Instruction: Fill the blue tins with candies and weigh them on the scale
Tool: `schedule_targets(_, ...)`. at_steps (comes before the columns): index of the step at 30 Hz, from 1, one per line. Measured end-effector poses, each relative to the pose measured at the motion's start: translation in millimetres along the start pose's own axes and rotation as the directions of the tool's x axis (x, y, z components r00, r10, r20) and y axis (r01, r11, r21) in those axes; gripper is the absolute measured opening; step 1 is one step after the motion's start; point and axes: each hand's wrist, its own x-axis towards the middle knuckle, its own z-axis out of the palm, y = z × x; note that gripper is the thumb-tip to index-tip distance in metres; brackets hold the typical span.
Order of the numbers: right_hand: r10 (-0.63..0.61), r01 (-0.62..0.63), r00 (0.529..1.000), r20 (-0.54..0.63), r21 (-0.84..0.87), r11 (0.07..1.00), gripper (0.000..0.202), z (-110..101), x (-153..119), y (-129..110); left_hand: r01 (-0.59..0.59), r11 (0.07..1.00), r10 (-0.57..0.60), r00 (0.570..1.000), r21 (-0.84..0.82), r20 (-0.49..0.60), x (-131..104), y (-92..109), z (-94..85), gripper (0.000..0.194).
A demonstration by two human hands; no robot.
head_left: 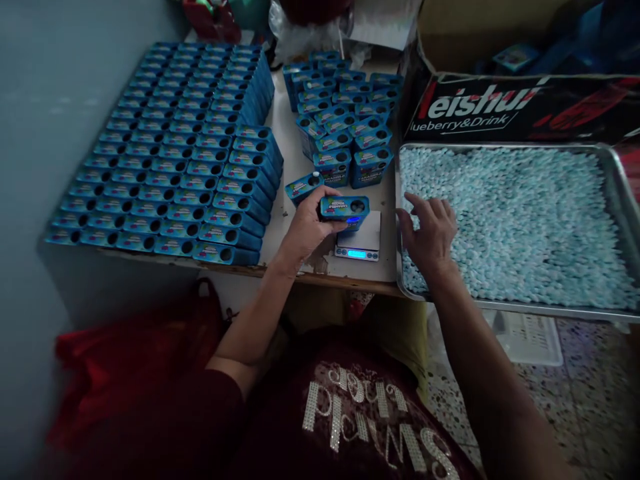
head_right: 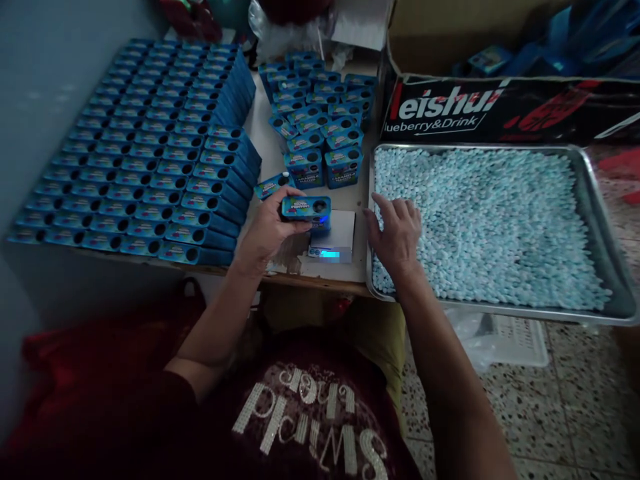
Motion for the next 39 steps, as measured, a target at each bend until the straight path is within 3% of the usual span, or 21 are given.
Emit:
schedule_targets(6,-0.066,0.065,0.995,-0.073,-0.014,0.998,0.04,11,3,9,0.035,0.999,-0.035,0.998,-0.004,0.057,14,6,13.2,0.052)
schedule_targets(14,-0.046,0.044,0.998,-0.035,-0.056,0.997,0.035,14,5,11,0.046,0.998,-0.048,0.996,0.035,0.078,13,12,26.5,0.048)
schedule_targets(21,-0.032,0.03,0.999,-0.044,-0.057,0.998,0.033,14,4,14,0.064,0.996,-0.069,0.993,0.057,0.093,11,9,25.5,0.046)
schedule_targets(28,-0.031,0.029,0.998,-0.048,-0.056,0.998,0.031,15,6,16,-0.007,0.996,0.001,0.997,0.087,0.075,13,8,20.2,0.045)
schedule_targets(39,-0.014,0.011,0.997,-0.071,-0.041,0.999,0.031,16,7,18,-0.004,0.997,-0.005,0.994,0.077,0.113,14,3,27.5,0.047)
